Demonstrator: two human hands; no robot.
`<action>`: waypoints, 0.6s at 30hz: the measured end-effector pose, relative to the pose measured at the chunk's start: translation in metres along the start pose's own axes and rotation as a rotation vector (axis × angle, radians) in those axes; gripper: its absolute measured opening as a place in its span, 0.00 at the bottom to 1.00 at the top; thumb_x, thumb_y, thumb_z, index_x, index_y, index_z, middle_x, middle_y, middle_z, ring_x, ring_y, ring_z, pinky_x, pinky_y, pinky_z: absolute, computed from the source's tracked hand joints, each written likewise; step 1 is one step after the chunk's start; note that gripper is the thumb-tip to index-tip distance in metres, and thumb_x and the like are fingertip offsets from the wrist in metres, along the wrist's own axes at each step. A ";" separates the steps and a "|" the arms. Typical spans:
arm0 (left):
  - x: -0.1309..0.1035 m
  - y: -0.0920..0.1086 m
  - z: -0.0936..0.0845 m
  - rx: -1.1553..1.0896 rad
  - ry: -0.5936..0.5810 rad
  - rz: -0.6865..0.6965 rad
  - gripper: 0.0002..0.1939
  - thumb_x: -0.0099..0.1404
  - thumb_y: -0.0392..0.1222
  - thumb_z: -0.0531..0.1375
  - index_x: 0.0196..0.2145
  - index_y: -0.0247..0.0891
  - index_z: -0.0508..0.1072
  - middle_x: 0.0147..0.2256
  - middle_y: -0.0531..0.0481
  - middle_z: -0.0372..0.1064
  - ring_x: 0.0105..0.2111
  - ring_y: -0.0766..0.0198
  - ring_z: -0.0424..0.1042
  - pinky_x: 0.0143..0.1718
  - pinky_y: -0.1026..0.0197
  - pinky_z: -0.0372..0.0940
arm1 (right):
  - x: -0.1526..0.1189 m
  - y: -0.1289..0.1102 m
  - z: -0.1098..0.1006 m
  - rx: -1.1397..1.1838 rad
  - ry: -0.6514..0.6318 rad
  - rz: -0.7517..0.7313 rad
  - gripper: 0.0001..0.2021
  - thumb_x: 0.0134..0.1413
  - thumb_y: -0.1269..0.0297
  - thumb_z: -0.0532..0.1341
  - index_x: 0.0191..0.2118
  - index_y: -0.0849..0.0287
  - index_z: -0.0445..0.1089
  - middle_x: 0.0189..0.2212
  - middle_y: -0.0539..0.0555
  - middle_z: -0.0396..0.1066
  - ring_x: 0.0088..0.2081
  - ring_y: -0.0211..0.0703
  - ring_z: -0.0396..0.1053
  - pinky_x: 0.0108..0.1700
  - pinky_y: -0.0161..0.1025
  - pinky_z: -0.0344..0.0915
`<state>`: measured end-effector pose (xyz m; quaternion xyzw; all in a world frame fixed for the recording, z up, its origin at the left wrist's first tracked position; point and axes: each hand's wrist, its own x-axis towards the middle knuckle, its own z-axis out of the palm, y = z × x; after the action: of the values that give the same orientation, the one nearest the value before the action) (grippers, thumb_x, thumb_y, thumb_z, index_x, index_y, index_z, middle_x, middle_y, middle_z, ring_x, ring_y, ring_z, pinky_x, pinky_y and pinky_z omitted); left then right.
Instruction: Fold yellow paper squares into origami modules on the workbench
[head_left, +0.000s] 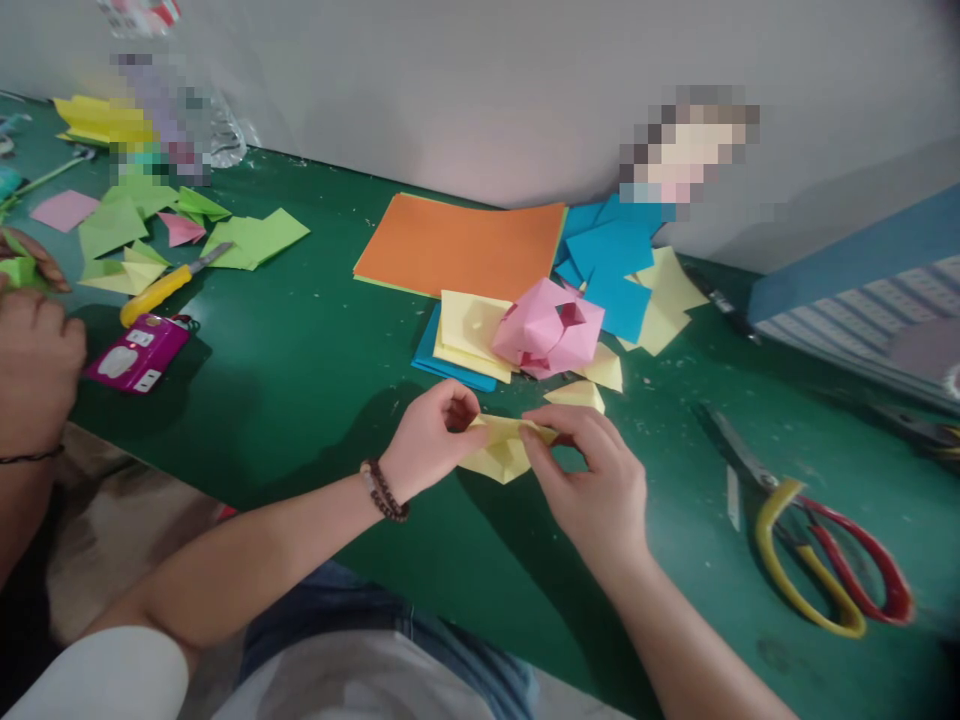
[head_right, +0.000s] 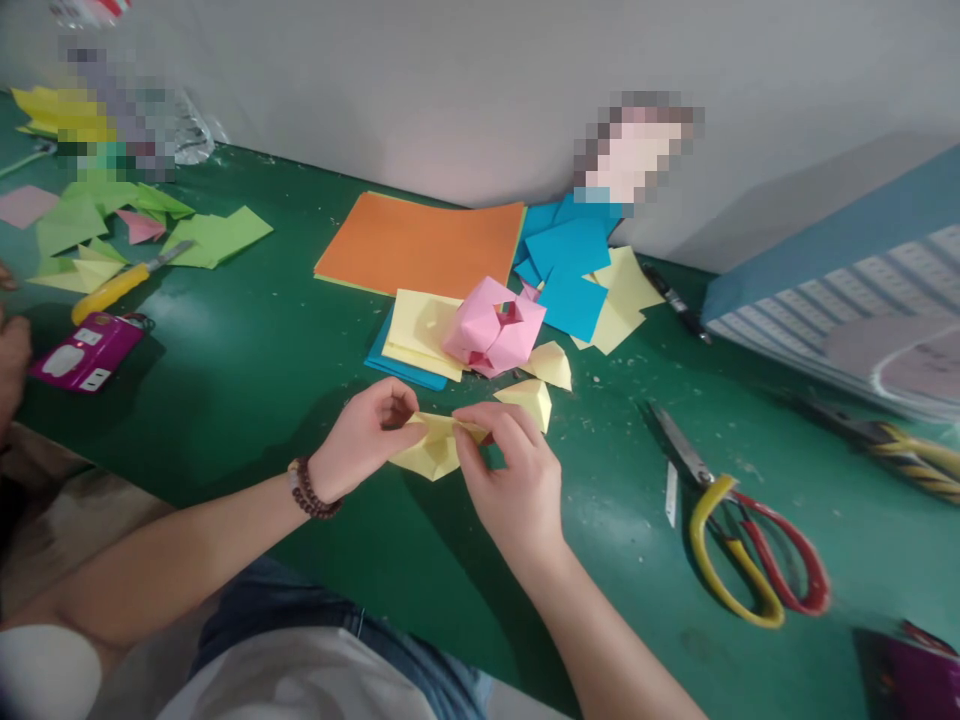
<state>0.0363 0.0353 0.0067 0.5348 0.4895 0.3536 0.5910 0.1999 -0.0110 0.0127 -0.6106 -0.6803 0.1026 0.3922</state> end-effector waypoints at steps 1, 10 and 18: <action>0.000 0.000 0.000 -0.016 -0.004 -0.004 0.08 0.52 0.31 0.63 0.27 0.36 0.65 0.27 0.56 0.64 0.27 0.71 0.65 0.30 0.67 0.62 | 0.000 0.000 -0.001 -0.002 -0.009 -0.035 0.04 0.56 0.68 0.60 0.37 0.53 0.70 0.35 0.51 0.73 0.36 0.39 0.72 0.37 0.38 0.70; 0.001 0.002 -0.002 0.029 0.019 0.022 0.07 0.53 0.29 0.61 0.28 0.35 0.66 0.26 0.56 0.65 0.27 0.70 0.66 0.30 0.67 0.63 | 0.001 0.000 -0.007 0.054 -0.101 -0.096 0.06 0.60 0.65 0.57 0.39 0.53 0.72 0.40 0.53 0.75 0.42 0.43 0.73 0.45 0.43 0.70; -0.005 0.002 -0.001 0.176 0.020 0.183 0.06 0.54 0.29 0.59 0.28 0.37 0.66 0.26 0.56 0.66 0.26 0.70 0.68 0.28 0.69 0.63 | 0.003 0.005 -0.006 -0.138 -0.128 -0.162 0.07 0.57 0.64 0.61 0.41 0.53 0.72 0.34 0.51 0.76 0.37 0.43 0.73 0.38 0.40 0.70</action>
<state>0.0338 0.0315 0.0096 0.6236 0.4736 0.3669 0.5023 0.2080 -0.0093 0.0149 -0.5714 -0.7565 0.0625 0.3119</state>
